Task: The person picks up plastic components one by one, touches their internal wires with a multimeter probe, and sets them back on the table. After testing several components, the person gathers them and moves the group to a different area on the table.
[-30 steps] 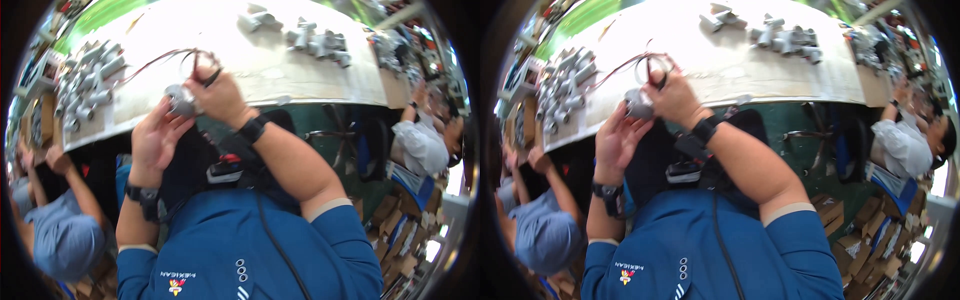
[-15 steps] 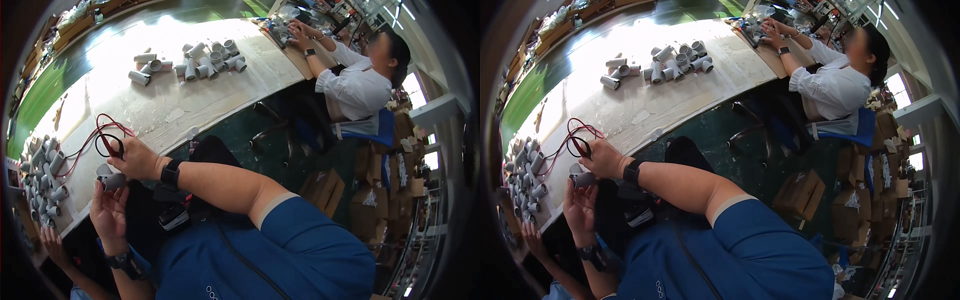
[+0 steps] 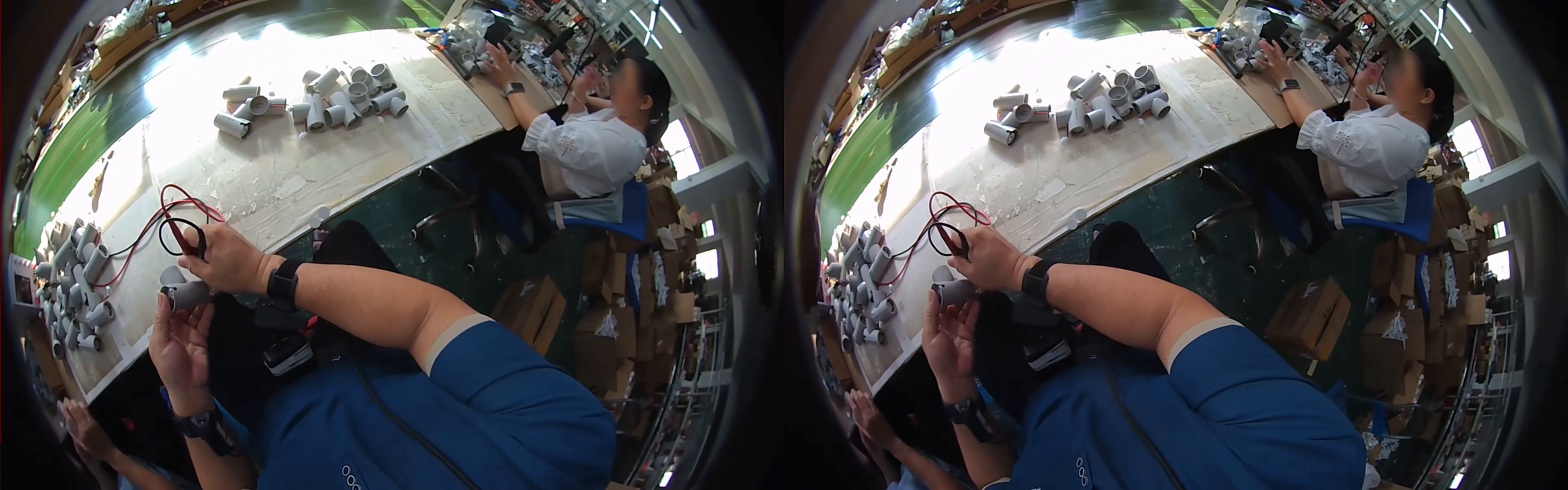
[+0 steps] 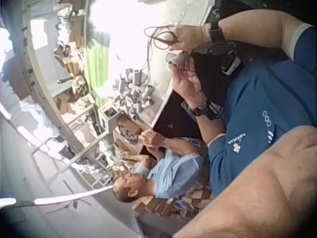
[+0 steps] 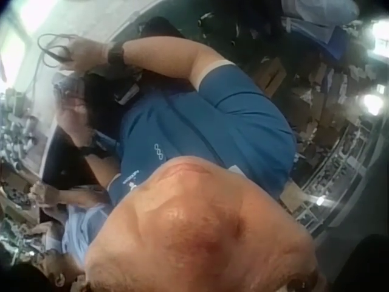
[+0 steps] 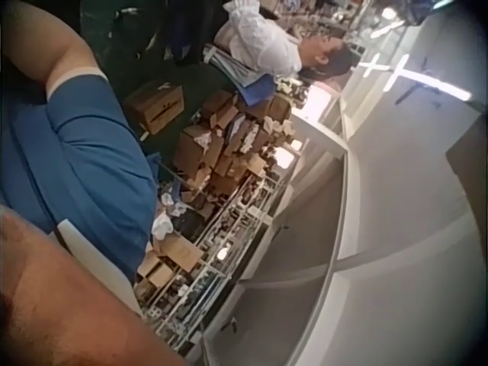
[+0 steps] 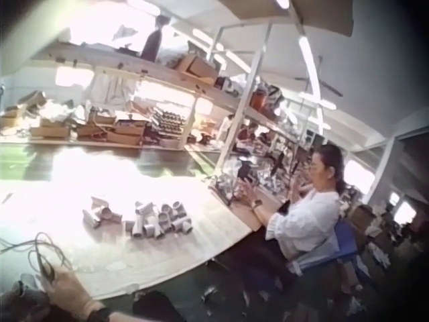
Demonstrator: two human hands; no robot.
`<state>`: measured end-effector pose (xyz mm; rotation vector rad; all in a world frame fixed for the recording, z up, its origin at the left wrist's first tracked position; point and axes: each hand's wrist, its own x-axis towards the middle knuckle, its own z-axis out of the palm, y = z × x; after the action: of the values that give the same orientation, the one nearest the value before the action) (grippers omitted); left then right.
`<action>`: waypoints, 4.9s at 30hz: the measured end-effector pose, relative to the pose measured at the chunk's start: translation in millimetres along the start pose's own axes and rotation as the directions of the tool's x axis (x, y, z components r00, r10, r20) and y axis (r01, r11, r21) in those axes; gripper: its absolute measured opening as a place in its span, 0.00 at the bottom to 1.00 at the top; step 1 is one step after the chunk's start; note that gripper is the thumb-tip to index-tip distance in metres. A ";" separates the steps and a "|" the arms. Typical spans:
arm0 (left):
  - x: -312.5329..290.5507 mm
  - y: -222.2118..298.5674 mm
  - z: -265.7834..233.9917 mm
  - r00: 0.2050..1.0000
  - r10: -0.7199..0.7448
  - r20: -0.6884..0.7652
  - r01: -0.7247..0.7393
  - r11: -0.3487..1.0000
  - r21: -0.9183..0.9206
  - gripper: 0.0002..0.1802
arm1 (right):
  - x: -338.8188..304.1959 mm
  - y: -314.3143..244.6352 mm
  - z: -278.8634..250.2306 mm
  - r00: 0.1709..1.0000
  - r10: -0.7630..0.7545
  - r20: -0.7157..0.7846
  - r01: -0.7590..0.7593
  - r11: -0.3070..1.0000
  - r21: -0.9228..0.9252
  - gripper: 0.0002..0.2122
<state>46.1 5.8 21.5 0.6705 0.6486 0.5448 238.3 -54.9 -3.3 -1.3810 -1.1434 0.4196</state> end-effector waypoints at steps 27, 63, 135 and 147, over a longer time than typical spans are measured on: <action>8.5 40.7 -42.2 0.632 0.669 0.391 -0.140 -0.399 0.906 0.32 | -6.7 2.1 -56.4 0.958 0.285 -0.036 -0.258 0.909 0.327 0.07; 46.0 15.3 53.6 0.967 -0.070 0.247 0.100 0.988 -0.114 0.29 | -24.8 2.9 -108.5 0.929 0.360 0.089 -0.371 0.906 0.202 0.08; -25.4 -33.2 -0.9 0.993 -0.058 0.102 0.085 0.955 -0.283 0.27 | -13.4 -0.9 -6.5 0.991 0.104 0.080 -0.104 0.995 -0.008 0.06; -23.7 -32.0 -2.6 0.993 -0.054 0.105 0.082 0.955 -0.283 0.27 | -11.2 0.9 -5.3 0.993 0.080 0.086 -0.080 0.997 -0.003 0.06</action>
<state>36.2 -29.6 5.9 0.3961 0.4883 0.5267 238.0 -66.8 -7.3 -1.4231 -1.1606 0.5408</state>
